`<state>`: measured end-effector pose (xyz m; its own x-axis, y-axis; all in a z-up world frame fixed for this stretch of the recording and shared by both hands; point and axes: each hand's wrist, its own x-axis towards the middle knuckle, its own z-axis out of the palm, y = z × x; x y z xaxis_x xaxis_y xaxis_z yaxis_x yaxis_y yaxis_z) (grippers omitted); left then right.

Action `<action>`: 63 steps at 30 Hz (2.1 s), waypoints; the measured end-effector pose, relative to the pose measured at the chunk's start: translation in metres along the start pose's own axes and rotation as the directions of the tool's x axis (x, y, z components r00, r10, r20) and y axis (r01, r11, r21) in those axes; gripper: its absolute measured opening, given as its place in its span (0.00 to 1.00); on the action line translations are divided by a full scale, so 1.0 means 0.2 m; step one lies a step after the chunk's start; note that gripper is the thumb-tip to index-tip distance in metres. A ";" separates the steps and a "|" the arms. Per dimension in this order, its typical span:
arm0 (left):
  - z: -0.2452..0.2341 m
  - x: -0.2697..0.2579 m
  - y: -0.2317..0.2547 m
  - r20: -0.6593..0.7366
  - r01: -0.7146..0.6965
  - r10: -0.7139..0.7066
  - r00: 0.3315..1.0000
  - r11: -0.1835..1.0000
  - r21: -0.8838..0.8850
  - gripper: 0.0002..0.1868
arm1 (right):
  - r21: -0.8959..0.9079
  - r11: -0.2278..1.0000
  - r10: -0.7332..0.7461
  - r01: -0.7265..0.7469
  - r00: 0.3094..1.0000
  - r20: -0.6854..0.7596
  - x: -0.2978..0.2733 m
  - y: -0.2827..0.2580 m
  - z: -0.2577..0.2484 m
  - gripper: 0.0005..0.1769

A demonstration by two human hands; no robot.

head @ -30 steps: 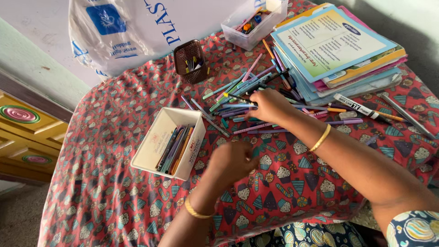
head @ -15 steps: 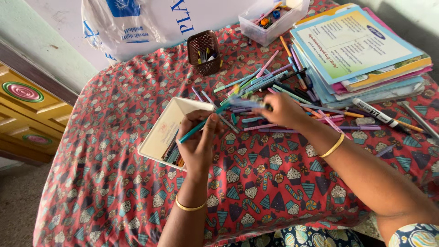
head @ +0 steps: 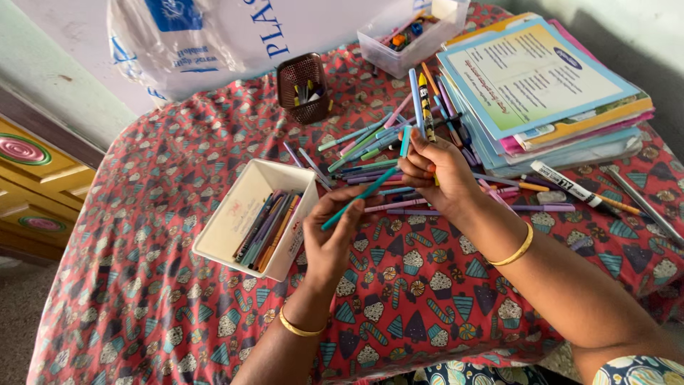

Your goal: The person picks up colored pens from a table and places them into a white plastic container. The person handles the pens one at a time, transferring them from a scattered pile on the table into the container.

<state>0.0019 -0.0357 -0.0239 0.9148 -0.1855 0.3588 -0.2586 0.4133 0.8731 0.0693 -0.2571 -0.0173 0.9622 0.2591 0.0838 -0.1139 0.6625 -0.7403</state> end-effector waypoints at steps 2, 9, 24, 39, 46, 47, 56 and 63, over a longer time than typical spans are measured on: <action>0.00 0.00 0.00 -0.025 -0.028 0.029 0.999 0.999 0.035 0.11 | 0.012 1.000 -0.005 0.005 1.000 -0.011 -0.02 -0.01 0.03 0.14; 0.01 0.01 0.00 -0.031 -0.038 0.040 0.999 0.997 0.069 0.11 | 0.062 0.998 0.002 -0.004 0.999 0.041 -0.04 0.03 0.06 0.13; -0.02 -0.01 -0.07 -0.048 -0.113 0.114 0.992 0.993 0.041 0.19 | 0.059 0.997 -0.053 0.046 0.993 0.108 -0.08 0.12 0.14 0.10; -0.08 -0.03 -0.16 0.037 -0.004 -0.001 0.999 0.987 0.162 0.26 | -0.366 0.879 -0.187 0.305 0.927 0.324 -0.15 0.21 0.18 0.08; -0.17 -0.02 -0.17 -0.128 0.170 -0.156 0.979 0.980 0.104 0.25 | -0.673 0.602 -0.107 0.430 0.878 0.466 -0.18 0.25 0.24 0.20; -0.18 -0.02 -0.15 -0.111 0.126 -0.115 0.987 0.987 0.097 0.26 | -0.663 0.647 -0.067 0.377 0.894 0.443 -0.18 0.24 0.24 0.19; -0.20 -0.01 0.14 -0.178 -0.032 0.022 0.984 0.998 -0.052 0.27 | -0.366 0.897 -0.180 0.249 0.961 0.211 -0.07 0.14 0.05 0.09; -0.72 0.37 0.24 -0.201 -0.017 0.198 0.959 0.751 0.660 0.18 | -0.424 0.885 -0.178 0.191 0.981 0.070 0.09 0.10 -0.15 0.10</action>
<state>0.1014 0.0988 -0.0040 0.8888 0.0828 0.4507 -0.4144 -0.2749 0.8676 0.0924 -0.2603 -0.0514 0.9473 0.1854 0.2613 0.1881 0.3385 -0.9220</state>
